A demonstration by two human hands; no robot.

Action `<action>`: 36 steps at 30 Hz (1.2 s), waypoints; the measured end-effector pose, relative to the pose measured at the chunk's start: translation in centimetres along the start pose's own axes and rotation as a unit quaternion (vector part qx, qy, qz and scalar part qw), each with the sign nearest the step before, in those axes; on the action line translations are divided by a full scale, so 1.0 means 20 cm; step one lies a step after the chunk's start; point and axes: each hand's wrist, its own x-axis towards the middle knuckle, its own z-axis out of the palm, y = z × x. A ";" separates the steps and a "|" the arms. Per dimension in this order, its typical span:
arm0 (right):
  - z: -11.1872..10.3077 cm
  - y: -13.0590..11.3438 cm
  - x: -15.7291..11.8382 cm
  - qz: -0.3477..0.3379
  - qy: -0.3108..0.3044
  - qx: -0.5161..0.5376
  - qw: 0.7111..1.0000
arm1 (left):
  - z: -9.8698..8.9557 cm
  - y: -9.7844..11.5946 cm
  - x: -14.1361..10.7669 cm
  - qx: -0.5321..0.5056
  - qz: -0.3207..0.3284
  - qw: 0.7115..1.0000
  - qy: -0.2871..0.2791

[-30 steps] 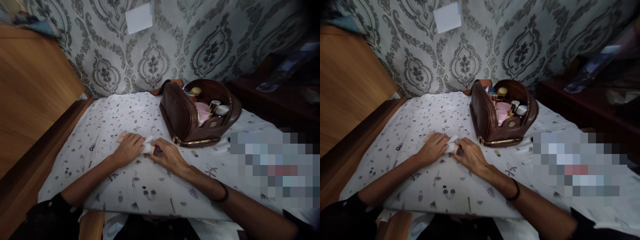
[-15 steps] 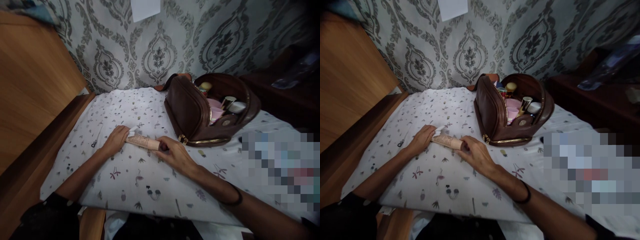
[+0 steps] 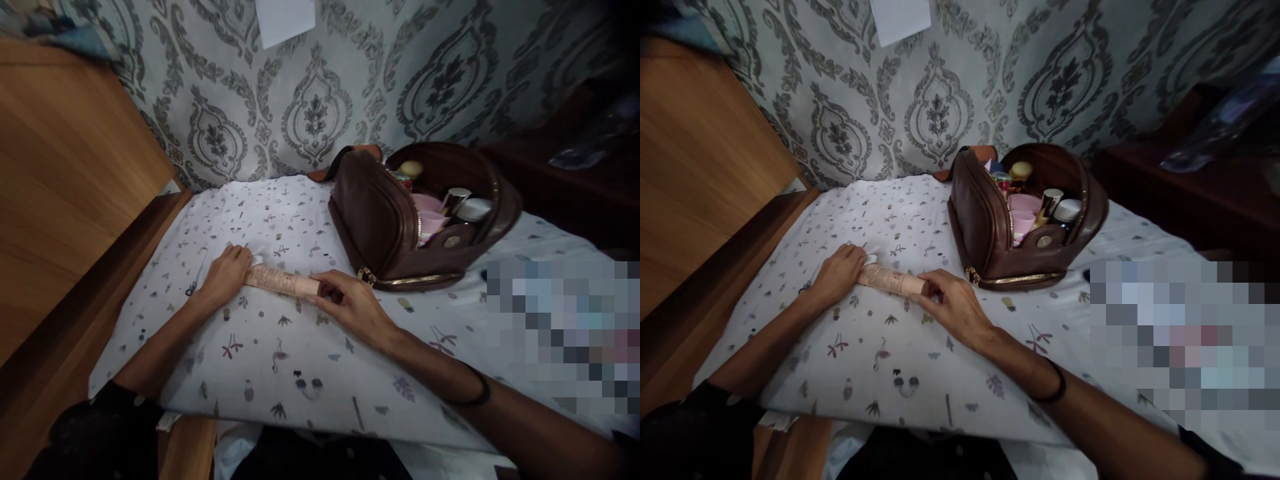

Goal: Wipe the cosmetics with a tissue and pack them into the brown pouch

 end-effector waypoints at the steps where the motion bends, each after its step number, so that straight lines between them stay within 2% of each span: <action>1: 0.00 0.00 0.00 -0.004 0.004 0.004 1.000 | -0.02 0.02 0.01 0.012 -0.005 1.000 0.004; 4: 0.01 0.02 -0.01 -0.001 0.011 0.011 1.000 | -0.09 0.14 0.04 0.029 0.017 0.999 0.031; 7: 0.02 0.02 -0.02 0.008 0.016 0.013 1.000 | -0.13 0.34 0.05 0.011 0.129 0.990 0.045; 9: 0.02 0.02 -0.03 0.012 0.015 0.003 1.000 | -0.13 0.46 0.04 0.012 0.209 0.977 0.038; 12: 0.02 0.02 -0.03 0.014 0.010 -0.010 1.000 | -0.11 0.53 0.03 0.026 0.234 0.971 0.030; 15: 0.02 0.01 -0.03 0.005 0.003 -0.002 1.000 | -0.09 0.47 0.03 0.033 0.213 0.976 0.030; 22: 0.02 0.02 -0.04 -0.015 -0.010 -0.015 1.000 | -0.08 0.11 -0.03 0.029 0.140 0.989 0.026; 25: 0.02 0.03 -0.03 -0.036 -0.010 -0.018 0.999 | -0.09 0.01 -0.08 -0.005 0.106 0.994 0.006; 31: 0.02 0.04 -0.03 -0.101 -0.023 -0.070 0.992 | -0.17 -0.03 -0.13 -0.094 0.092 0.988 -0.076; 36: 0.00 0.03 -0.03 -0.131 -0.045 -0.120 0.983 | -0.24 -0.03 -0.19 -0.104 0.105 0.984 -0.096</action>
